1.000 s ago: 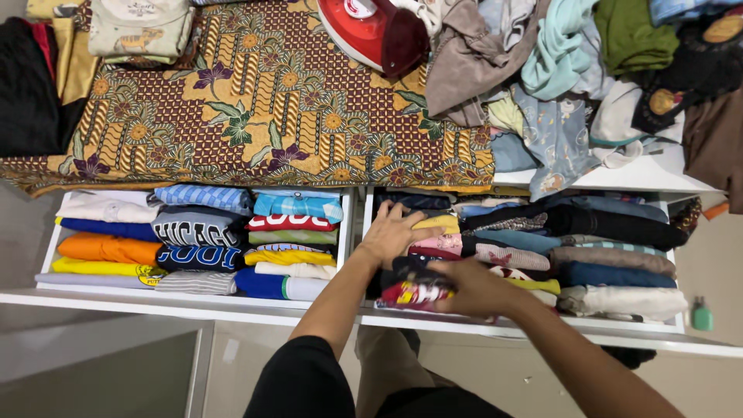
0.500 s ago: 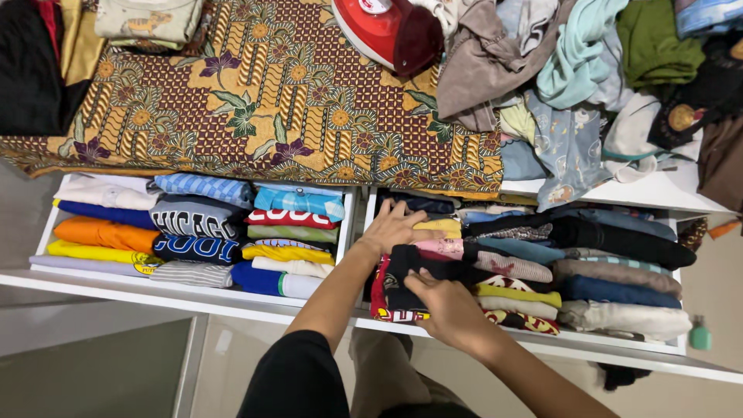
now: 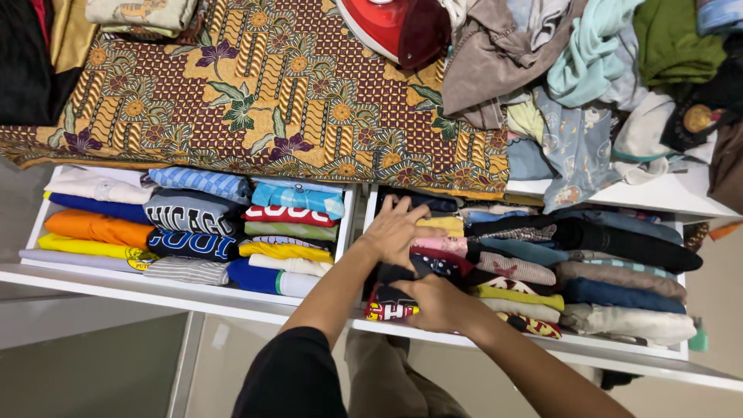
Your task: The person sorts through a pile of clothing on an ironing board, folds items by hand including shirts and pants, and organizes them into drawers. They briefly use an iron to press one item before placing it into a drawer.
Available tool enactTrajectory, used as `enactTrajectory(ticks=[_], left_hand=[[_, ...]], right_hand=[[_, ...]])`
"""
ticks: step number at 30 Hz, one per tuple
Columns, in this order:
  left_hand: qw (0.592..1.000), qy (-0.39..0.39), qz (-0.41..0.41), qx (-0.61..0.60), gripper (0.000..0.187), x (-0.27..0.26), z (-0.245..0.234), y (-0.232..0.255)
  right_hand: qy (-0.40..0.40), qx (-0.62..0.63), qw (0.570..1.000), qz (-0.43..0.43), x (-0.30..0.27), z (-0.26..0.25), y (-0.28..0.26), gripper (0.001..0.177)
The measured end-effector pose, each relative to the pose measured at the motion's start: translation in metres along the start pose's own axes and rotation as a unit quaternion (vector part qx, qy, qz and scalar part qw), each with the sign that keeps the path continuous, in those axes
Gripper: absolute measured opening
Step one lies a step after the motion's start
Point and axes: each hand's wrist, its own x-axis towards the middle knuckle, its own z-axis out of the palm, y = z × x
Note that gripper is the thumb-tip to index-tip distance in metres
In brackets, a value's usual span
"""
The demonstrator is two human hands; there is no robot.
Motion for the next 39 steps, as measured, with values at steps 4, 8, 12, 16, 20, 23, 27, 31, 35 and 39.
enactTrajectory(ticks=[4,8,12,16,20,23,27,31,35,39], left_hand=[[0.999,-0.051,-0.014,0.007,0.108,0.000,0.004,-0.003],[0.998,-0.057,-0.023,-0.005,0.108,0.000,0.000,-0.002],[0.997,-0.066,-0.030,0.005,0.108,-0.001,-0.004,0.002],[0.998,-0.042,-0.040,-0.003,0.093,-0.003,-0.002,0.007],[0.999,-0.020,-0.041,0.006,0.088,-0.004,0.004,0.009],[0.999,-0.030,-0.034,0.010,0.087,-0.003,0.006,0.006],[0.999,-0.029,-0.025,0.015,0.089,-0.004,0.004,0.007],[0.999,-0.038,-0.021,0.015,0.097,-0.005,-0.001,0.008],[0.999,-0.036,-0.030,-0.003,0.101,-0.008,0.006,0.008],[0.998,0.063,-0.007,-0.014,0.103,-0.014,0.014,0.015]], right_hand=[[-0.087,0.043,0.995,0.029,0.014,-0.005,0.007,0.068],[-0.154,0.046,0.987,0.026,0.027,-0.007,0.019,0.078],[-0.189,0.064,0.979,0.039,0.034,-0.006,0.032,0.083],[-0.216,0.077,0.971,0.069,0.039,0.000,0.039,0.087],[-0.223,0.094,0.965,0.097,0.042,0.002,0.042,0.083],[-0.240,0.085,0.956,0.146,0.052,0.004,0.031,0.089],[-0.167,0.037,0.979,0.107,0.056,0.010,0.016,0.094],[-0.075,0.082,0.985,0.135,0.014,0.004,0.016,0.081],[0.023,0.026,0.999,0.029,-0.024,-0.005,0.046,0.068],[0.073,-0.001,0.997,-0.020,-0.029,0.006,0.065,0.061]])
